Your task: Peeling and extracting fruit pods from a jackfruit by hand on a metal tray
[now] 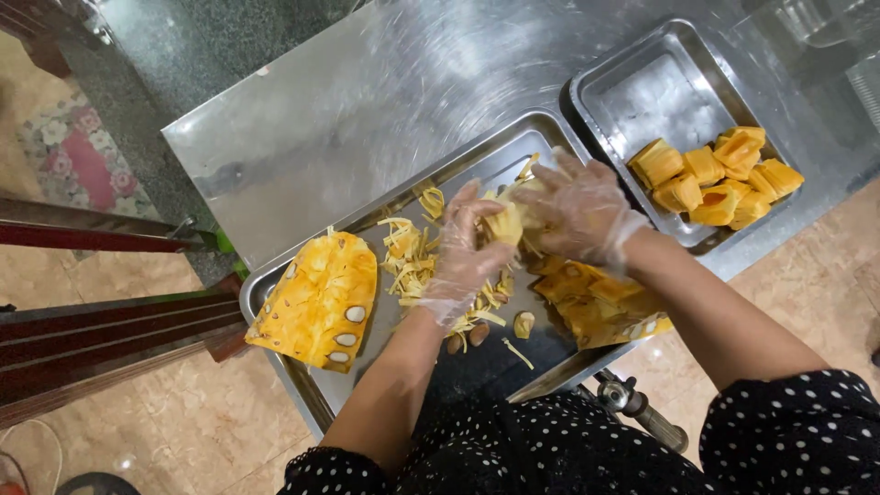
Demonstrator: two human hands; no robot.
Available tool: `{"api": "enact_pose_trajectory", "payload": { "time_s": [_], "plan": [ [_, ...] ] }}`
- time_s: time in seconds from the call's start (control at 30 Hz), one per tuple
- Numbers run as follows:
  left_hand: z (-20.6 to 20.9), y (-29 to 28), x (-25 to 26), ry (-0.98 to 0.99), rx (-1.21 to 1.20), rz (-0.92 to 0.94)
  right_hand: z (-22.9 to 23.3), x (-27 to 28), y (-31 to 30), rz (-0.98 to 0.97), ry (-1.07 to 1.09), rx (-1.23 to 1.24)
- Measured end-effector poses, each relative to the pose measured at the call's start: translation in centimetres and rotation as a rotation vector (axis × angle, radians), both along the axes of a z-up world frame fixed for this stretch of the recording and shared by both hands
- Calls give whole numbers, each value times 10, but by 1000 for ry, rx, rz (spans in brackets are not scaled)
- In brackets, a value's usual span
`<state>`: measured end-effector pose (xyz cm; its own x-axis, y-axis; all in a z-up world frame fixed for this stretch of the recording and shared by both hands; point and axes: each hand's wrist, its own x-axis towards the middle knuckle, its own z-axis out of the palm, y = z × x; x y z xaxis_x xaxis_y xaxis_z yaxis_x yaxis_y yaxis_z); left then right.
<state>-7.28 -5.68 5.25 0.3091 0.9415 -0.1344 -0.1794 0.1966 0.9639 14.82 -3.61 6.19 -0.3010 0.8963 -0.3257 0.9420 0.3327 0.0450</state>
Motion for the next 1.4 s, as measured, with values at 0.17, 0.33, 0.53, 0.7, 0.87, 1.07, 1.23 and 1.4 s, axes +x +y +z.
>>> {"api": "enact_pose_trajectory", "payload": {
  "time_s": [0.17,0.33,0.53,0.7,0.87,1.07,1.23,1.4],
  "plan": [
    [7,9,-17,138,-128,-150,-87,27,-3,39,2,57],
    [72,31,-16,410,-263,-315,-93,28,-1,-6,31,42],
    [43,52,1,752,-180,-513,-67,16,-8,-1,-12,31],
    [89,37,-13,565,-336,-439,-69,14,-14,-37,-51,-7],
    [70,15,-42,57,-405,-192,-59,26,-8,-18,64,94],
    [29,12,-48,-561,-468,126,-54,28,-11,34,125,251],
    [45,17,-63,-911,-315,167,4,0,-8,23,39,82],
    [37,8,-56,-1072,-412,135,99,-28,-10,-150,517,-140]
  ]
}}
